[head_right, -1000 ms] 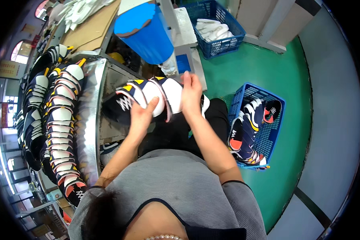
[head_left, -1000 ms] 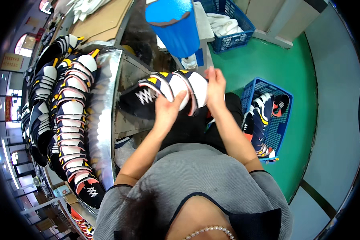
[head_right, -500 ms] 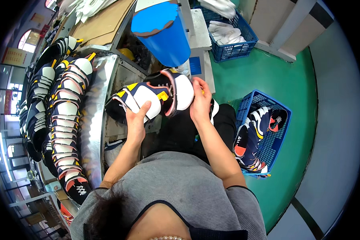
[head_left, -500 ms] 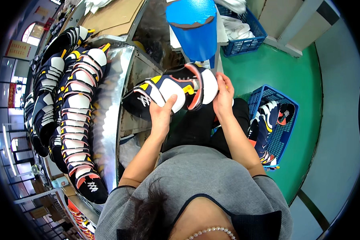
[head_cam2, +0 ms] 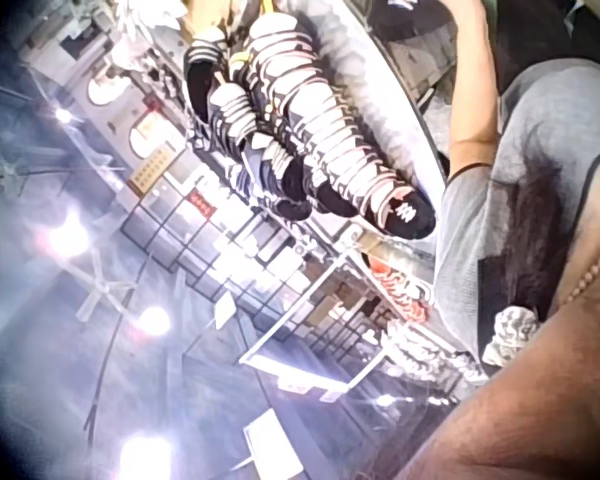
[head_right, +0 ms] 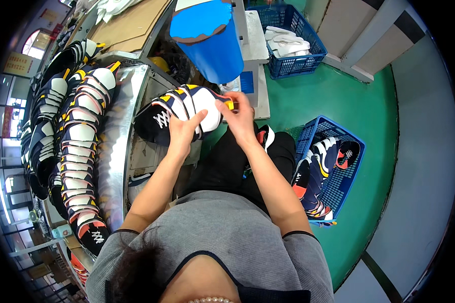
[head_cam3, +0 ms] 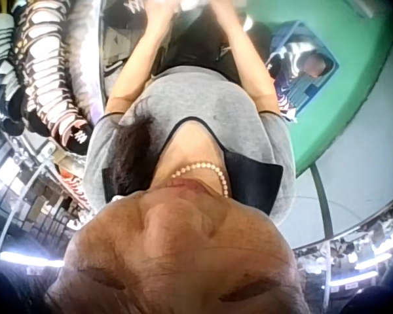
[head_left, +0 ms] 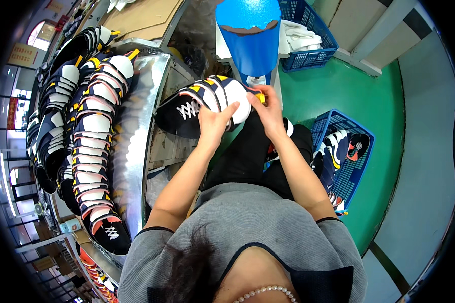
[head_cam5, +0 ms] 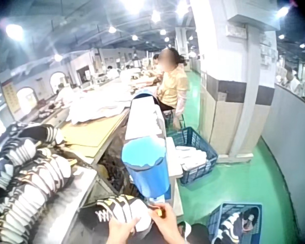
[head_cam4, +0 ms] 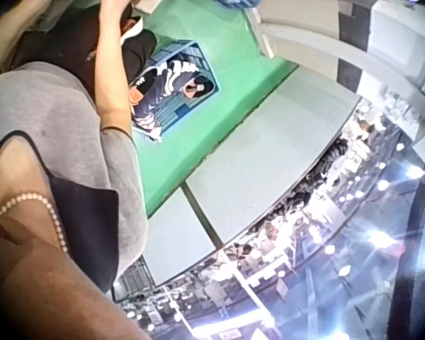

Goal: The person gathers white laces from a table, places them into a blue basket containing shoe uppers, and then individually processes the shoe uppers by applying a small yellow tool to the heel area before placing them back into another blue basket.

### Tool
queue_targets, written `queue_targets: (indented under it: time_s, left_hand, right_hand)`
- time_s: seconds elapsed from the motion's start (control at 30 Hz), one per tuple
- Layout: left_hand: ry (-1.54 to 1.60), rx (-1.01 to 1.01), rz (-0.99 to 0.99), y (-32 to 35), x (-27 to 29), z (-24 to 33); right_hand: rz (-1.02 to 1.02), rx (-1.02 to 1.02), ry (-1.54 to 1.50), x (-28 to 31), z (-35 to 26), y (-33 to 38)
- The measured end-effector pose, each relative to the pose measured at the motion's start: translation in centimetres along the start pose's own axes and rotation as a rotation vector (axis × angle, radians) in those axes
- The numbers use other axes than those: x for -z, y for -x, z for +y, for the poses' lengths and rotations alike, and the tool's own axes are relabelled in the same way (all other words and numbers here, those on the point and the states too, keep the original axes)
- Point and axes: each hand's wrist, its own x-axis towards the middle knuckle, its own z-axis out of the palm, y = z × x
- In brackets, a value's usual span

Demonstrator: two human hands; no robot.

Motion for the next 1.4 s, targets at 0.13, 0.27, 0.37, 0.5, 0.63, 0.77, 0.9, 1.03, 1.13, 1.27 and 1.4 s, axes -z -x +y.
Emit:
queue_targets:
  time_s: [0.13,0.27,0.37,0.5,0.63,0.77,0.9,1.03,1.13,1.27,1.4]
  left_hand:
    - [-0.033,-0.047,-0.015,-2.8,-0.2,-1.2]
    - [0.080,0.015,-0.081,-4.9,-0.6,-1.8]
    - [0.242,0.184,-0.112,-6.0,-0.9,-1.1]
    - [0.388,0.462,-0.007,-7.9,-1.2,-1.9]
    - [0.664,0.882,-0.006,-10.1,-1.8,-3.5]
    - [0.832,0.825,0.140,-9.8,1.8,-5.3]
    - [0.734,0.666,0.045,-2.0,4.7,1.0]
    - [0.429,0.557,0.233,7.6,8.4,12.2]
    - [0.141,0.348,0.389,11.1,7.4,19.6]
    - [-0.027,0.121,0.998,18.5,14.7,17.5]
    - [-0.074,-0.127,1.573,32.0,26.8,8.3]
  right_hand:
    - [-0.075,-0.288,-0.173,2.0,0.3,-2.3]
    - [-0.059,-0.402,-0.472,2.5,1.4,-4.3]
    - [-0.133,-0.562,-0.656,3.5,2.8,-6.0]
    - [-0.201,-0.650,-0.602,4.0,3.3,-8.0]
    - [-0.309,-0.636,-0.371,6.6,2.6,-11.5]
    - [-0.447,-0.424,0.615,12.8,9.3,-12.2]
    - [-1.001,-0.574,1.279,12.8,16.8,-9.1]
    - [-1.341,-0.406,1.645,6.7,19.2,-6.7]
    - [-1.005,-0.327,1.712,9.7,26.4,-6.7]
    - [-0.925,-0.447,1.742,17.3,26.9,-6.5]
    - [-0.677,-0.451,1.483,22.6,24.9,-5.0]
